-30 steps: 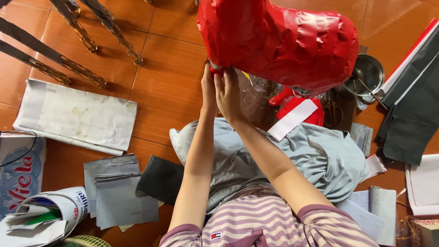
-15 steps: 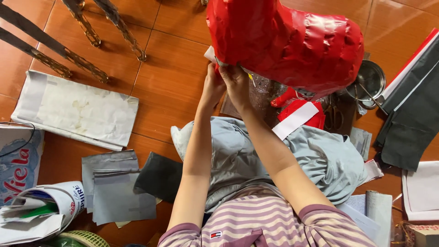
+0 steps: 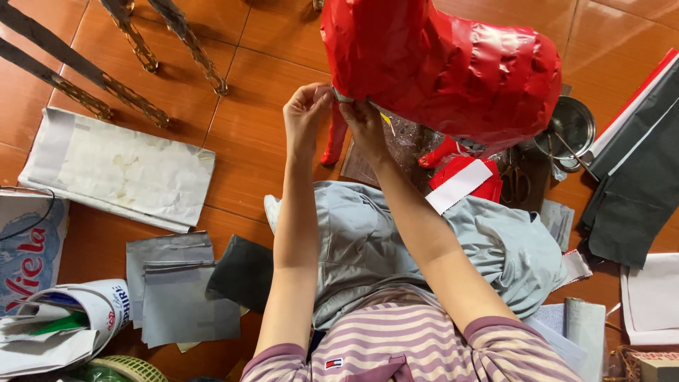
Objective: Applying colored paper and foil to a large paper-mache horse figure using glue.
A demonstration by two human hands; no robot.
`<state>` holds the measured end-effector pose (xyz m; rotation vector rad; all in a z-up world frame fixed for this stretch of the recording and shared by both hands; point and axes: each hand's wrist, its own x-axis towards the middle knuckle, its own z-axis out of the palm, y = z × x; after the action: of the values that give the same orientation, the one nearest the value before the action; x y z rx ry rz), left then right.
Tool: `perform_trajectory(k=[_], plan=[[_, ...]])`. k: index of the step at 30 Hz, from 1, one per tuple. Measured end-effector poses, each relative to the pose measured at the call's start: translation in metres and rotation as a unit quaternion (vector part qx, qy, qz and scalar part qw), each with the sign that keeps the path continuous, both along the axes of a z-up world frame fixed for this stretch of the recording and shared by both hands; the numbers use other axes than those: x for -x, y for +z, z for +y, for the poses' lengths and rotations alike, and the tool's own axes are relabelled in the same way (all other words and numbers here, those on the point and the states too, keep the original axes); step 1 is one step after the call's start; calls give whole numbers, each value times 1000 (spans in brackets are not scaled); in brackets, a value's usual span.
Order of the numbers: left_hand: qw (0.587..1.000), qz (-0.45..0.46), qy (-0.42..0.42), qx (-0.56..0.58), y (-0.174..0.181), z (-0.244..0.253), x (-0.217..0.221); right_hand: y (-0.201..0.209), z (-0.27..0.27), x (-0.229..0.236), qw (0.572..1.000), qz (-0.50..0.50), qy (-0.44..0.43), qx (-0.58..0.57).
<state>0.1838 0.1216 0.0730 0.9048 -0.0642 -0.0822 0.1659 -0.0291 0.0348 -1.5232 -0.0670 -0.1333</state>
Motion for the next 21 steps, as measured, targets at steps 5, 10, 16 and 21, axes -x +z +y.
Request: perform_trajectory(k=[5,10,16,21], plan=[[975,-21,168,-147,2,-15,17,-6,8,-2,1000,-21,-18,-1],[909,-119,286,-279,8,-34,37,10,20,2,997,-37,-12,-66],[865,-147,333,-344,15,-45,53,35,18,15,998,-39,-27,-35],[851,-150,352,-361,6,-54,55,42,19,13,999,8,-34,-9]])
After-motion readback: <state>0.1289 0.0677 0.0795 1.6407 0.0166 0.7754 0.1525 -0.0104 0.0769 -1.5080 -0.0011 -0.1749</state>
